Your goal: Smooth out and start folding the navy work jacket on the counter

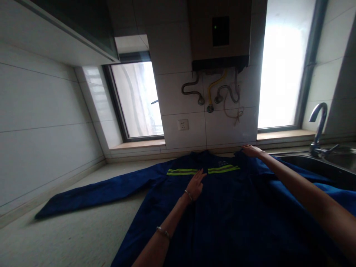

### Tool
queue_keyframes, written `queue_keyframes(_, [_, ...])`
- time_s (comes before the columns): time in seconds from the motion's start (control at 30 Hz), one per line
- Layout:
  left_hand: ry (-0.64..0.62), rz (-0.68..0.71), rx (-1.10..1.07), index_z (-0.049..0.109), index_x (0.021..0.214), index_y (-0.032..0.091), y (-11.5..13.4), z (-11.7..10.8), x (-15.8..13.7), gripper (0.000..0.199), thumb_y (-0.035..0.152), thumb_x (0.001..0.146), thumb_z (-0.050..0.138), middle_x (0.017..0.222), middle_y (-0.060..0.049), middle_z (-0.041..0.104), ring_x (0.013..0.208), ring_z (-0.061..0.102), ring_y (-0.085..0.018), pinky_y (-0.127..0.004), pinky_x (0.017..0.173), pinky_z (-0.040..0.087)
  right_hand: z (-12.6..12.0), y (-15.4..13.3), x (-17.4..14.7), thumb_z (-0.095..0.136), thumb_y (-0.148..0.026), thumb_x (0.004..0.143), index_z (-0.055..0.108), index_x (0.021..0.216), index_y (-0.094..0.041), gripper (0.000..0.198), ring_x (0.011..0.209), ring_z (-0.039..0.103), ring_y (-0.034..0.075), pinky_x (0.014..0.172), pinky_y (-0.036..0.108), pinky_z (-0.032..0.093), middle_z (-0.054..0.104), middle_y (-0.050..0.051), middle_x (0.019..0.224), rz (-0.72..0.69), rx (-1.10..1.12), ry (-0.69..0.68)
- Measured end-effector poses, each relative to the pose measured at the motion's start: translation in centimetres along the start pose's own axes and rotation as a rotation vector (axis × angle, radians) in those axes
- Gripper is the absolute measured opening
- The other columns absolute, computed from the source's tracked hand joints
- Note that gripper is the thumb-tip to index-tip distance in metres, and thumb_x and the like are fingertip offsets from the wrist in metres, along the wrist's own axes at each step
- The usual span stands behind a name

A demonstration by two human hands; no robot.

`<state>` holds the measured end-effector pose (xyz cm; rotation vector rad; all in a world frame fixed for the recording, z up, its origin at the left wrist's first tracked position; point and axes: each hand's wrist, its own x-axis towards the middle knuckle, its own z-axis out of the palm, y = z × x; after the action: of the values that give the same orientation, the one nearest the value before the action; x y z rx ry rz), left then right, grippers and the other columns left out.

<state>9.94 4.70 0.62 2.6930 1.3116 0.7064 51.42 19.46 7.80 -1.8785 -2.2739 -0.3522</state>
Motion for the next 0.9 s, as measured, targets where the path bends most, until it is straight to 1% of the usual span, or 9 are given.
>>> queue_keyframes(0.1, [-0.200, -0.035, -0.024, 0.030, 0.141, 0.020, 1.1, 0.9, -0.5, 0.053, 0.040, 0.092, 0.026, 0.151, -0.005, 0.019, 0.139, 0.012, -0.023, -0.044, 0.112, 0.016, 1.3, -2.1, 1.3, 0.046, -0.026, 0.085, 0.062, 0.112, -0.019, 0.032, 0.116, 0.045, 0.029, 0.094, 0.051, 0.033, 0.054, 0.014, 0.123, 0.054, -0.072, -0.068])
queue_keyframes(0.2, [-0.339, -0.114, -0.007, 0.024, 0.144, 0.021, 0.8, 1.3, -1.0, 0.067, 0.060, 0.089, 0.020, 0.151, -0.008, 0.015, 0.139, 0.010, -0.027, -0.048, 0.111, 0.013, 1.8, -2.6, 1.6, 0.041, -0.019, 0.085, 0.064, 0.107, -0.015, 0.032, 0.113, 0.045, 0.031, 0.090, 0.051, 0.033, 0.056, 0.019, 0.116, 0.131, -0.131, -0.073])
queue_keyframes(0.3, [-0.383, -0.153, -0.007, 0.019, 0.145, 0.023, 0.5, 1.3, -1.3, 0.073, 0.066, 0.086, 0.015, 0.152, -0.009, 0.011, 0.139, 0.007, -0.028, -0.049, 0.111, 0.012, 1.9, -2.0, 1.3, 0.037, -0.014, 0.085, 0.065, 0.106, -0.012, 0.035, 0.112, 0.044, 0.031, 0.090, 0.047, 0.032, 0.057, 0.020, 0.112, 0.194, -0.162, -0.025])
queue_keyframes(0.4, [-0.389, -0.170, 0.002, 0.019, 0.145, 0.023, 0.6, 1.2, -1.4, 0.077, 0.069, 0.084, 0.013, 0.152, -0.010, 0.011, 0.139, 0.008, -0.030, -0.050, 0.110, 0.012, 2.3, -1.8, 0.7, 0.034, -0.013, 0.084, 0.065, 0.107, -0.013, 0.038, 0.110, 0.045, 0.032, 0.088, 0.047, 0.031, 0.057, 0.021, 0.112, 0.314, -0.183, 0.050])
queue_keyframes(0.5, [-0.366, -0.161, 0.016, 0.020, 0.145, 0.022, 0.9, 1.2, -1.6, 0.078, 0.069, 0.084, 0.013, 0.152, -0.011, 0.012, 0.138, 0.009, -0.031, -0.049, 0.110, 0.014, 2.6, -3.2, 0.6, 0.034, -0.012, 0.083, 0.066, 0.106, -0.011, 0.038, 0.110, 0.045, 0.033, 0.092, 0.050, 0.025, 0.056, 0.023, 0.113, 0.384, -0.222, 0.126])
queue_keyframes(0.63, [-0.303, -0.110, 0.044, 0.023, 0.144, 0.021, 1.2, 1.1, -2.0, 0.075, 0.067, 0.085, 0.014, 0.151, -0.012, 0.017, 0.138, 0.012, -0.031, -0.048, 0.109, 0.016, 3.0, -8.6, 1.7, 0.031, -0.018, 0.087, 0.056, 0.119, -0.004, 0.043, 0.122, 0.035, 0.036, 0.100, 0.053, 0.016, 0.044, 0.027, 0.127, 0.234, -0.157, 0.136])
queue_keyframes(0.77, [-0.240, -0.094, 0.078, 0.026, 0.143, 0.018, 1.4, 1.2, -2.2, 0.073, 0.064, 0.087, 0.015, 0.150, -0.013, 0.018, 0.138, 0.008, -0.032, -0.047, 0.110, 0.015, 5.2, -16.5, 3.5, 0.038, -0.046, 0.087, 0.050, 0.129, -0.015, 0.054, 0.126, 0.031, 0.033, 0.102, 0.047, 0.022, 0.038, 0.019, 0.137, 0.057, -0.046, 0.016])
queue_keyframes(0.83, [-0.229, -0.095, 0.091, 0.027, 0.143, 0.017, 1.5, 1.3, -2.2, 0.073, 0.063, 0.088, 0.015, 0.150, -0.014, 0.018, 0.138, 0.006, -0.032, -0.048, 0.110, 0.015, 7.0, -20.3, 4.0, 0.034, -0.062, 0.084, 0.039, 0.138, -0.022, 0.068, 0.131, 0.024, 0.035, 0.102, 0.053, 0.018, 0.029, 0.015, 0.144, -0.005, 0.060, -0.141])
queue_keyframes(0.9, [-0.233, -0.099, 0.097, 0.027, 0.143, 0.018, 1.5, 1.5, -2.0, 0.072, 0.063, 0.088, 0.015, 0.150, -0.014, 0.019, 0.138, 0.007, -0.032, -0.048, 0.110, 0.014, 8.7, -23.1, 4.2, 0.025, -0.072, 0.080, 0.027, 0.143, -0.026, 0.078, 0.133, 0.017, 0.039, 0.101, 0.061, 0.012, 0.020, 0.014, 0.149, -0.001, 0.171, -0.331])
